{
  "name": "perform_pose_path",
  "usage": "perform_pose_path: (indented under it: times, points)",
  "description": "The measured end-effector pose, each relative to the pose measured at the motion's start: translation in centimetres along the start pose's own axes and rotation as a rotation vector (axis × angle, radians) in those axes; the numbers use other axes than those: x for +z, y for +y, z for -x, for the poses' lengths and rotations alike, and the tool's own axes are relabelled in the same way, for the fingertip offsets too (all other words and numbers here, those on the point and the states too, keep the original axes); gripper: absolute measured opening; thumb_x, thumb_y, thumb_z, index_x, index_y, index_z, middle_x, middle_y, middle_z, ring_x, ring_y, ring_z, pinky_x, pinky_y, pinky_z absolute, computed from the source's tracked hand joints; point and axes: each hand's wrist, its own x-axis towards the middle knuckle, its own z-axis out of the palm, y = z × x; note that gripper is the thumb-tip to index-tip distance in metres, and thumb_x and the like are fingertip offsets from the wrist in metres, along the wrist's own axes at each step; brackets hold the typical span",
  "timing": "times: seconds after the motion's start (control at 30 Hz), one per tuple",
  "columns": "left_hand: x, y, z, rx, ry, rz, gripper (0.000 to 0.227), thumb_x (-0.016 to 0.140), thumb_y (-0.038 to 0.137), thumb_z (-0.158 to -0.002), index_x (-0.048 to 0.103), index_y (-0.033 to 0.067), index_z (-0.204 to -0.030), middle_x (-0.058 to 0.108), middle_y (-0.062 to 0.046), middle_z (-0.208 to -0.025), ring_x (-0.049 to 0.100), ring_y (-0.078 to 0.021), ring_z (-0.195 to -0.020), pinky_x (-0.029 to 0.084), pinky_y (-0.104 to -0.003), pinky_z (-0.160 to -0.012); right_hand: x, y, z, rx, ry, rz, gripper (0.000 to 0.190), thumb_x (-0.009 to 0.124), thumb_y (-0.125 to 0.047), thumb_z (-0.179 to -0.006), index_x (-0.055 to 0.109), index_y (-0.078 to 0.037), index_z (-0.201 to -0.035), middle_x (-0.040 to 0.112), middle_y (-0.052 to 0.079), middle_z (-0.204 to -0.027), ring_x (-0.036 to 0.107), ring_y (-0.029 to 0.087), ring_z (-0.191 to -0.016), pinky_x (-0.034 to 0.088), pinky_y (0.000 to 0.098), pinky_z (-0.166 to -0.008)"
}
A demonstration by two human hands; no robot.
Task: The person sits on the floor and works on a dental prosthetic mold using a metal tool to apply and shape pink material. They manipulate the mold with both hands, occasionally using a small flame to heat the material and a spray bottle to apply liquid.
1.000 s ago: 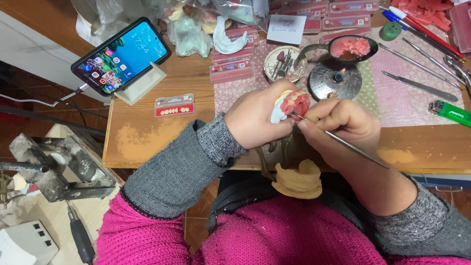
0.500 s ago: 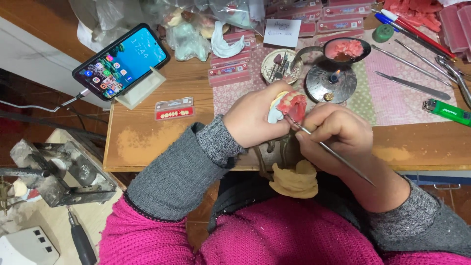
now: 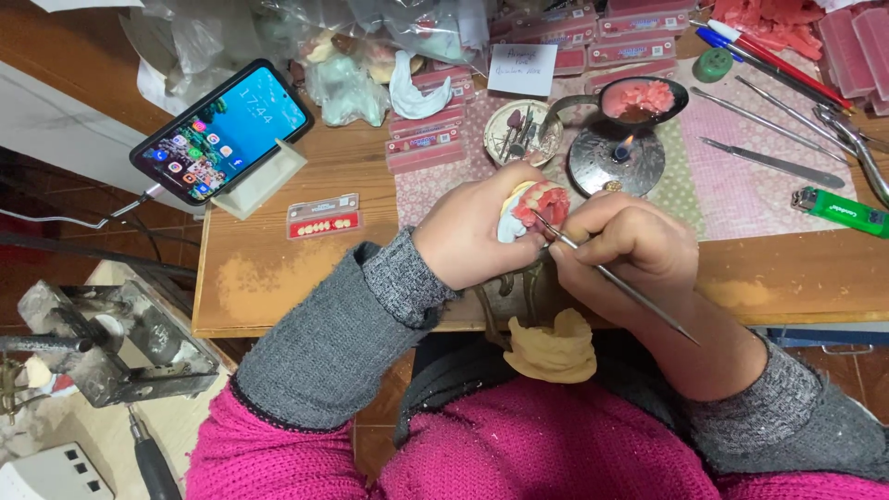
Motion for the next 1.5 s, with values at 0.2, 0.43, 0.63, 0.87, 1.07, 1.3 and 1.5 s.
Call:
perform_pose_path:
  times: [0.2,0.43,0.63,0.87,1.07,1.3,1.5]
  points:
    - [0.1,-0.2,0.0,0.023,0.006,0.031,0.058,0.076,0.025,-0.081,0.053,0.0084,-0.132,0.075,-0.016,-0.108,0.075,-0.0329,-0.102,0.06,-0.04,-0.087,-0.3,-0.7,-0.6,-0.006,-0.048,0.0,0.031,0.079,0.007,-0.086,0.052,-0.007,-0.087,0.067,0.008,-0.093,0.069,0.02,-0.082,0.056,0.0304,-0.07]
    - [0.1,-0.3,0.1,0.019,0.001,0.04,0.058,0.076,0.024,-0.08,0.054,0.0086,-0.131,0.075,-0.015,-0.106,0.076,-0.0315,-0.101,0.06,-0.039,-0.085,-0.3,-0.9,-1.1,-0.085,-0.107,0.062,0.032,0.081,0.006,-0.082,0.052,-0.009,-0.084,0.068,0.008,-0.091,0.07,0.024,-0.082,0.054,0.0367,-0.072]
    - [0.0,-0.1,0.2,0.001,0.007,0.041,0.056,0.076,0.025,-0.082,0.055,0.0087,-0.131,0.075,-0.015,-0.106,0.076,-0.0306,-0.1,0.06,-0.038,-0.085,-0.3,-0.9,-0.6,-0.063,-0.093,0.011,0.033,0.08,0.006,-0.084,0.05,-0.008,-0.088,0.068,0.009,-0.094,0.07,0.023,-0.083,0.055,0.0365,-0.073]
    - [0.1,-0.4,0.1,0.047,0.02,0.05,0.056,0.076,0.024,-0.081,0.055,0.0083,-0.131,0.075,-0.015,-0.108,0.075,-0.0316,-0.102,0.06,-0.039,-0.087,0.0,-0.8,-0.4,0.011,-0.055,0.035,0.03,0.08,0.005,-0.088,0.054,-0.007,-0.09,0.068,0.009,-0.095,0.07,0.021,-0.084,0.056,0.0304,-0.07]
    - [0.0,-0.3,0.1,0.044,0.009,0.06,0.055,0.076,0.024,-0.08,0.055,0.0093,-0.129,0.075,-0.015,-0.107,0.076,-0.0313,-0.1,0.06,-0.039,-0.085,0.3,-0.6,-0.4,0.026,-0.034,0.061,0.031,0.081,0.005,-0.088,0.053,-0.008,-0.087,0.069,0.008,-0.092,0.07,0.02,-0.082,0.056,0.0296,-0.069]
    - [0.2,-1.0,0.1,0.102,0.033,0.038,0.06,0.077,0.024,-0.08,0.053,0.0076,-0.132,0.073,-0.017,-0.111,0.074,-0.0341,-0.105,0.059,-0.04,-0.089,-0.1,-1.4,-1.3,-0.054,-0.088,0.122,0.033,0.083,0.004,-0.084,0.052,-0.008,-0.084,0.068,0.008,-0.089,0.07,0.023,-0.082,0.055,0.0334,-0.074]
    - [0.1,-0.1,0.0,0.018,0.02,0.019,0.057,0.078,0.026,-0.077,0.056,0.0084,-0.127,0.075,-0.016,-0.105,0.075,-0.0342,-0.1,0.06,-0.041,-0.084,0.1,0.2,0.6,0.073,0.019,-0.016,0.034,0.081,0.005,-0.088,0.051,-0.008,-0.085,0.07,0.006,-0.092,0.071,0.019,-0.08,0.056,0.0283,-0.067]
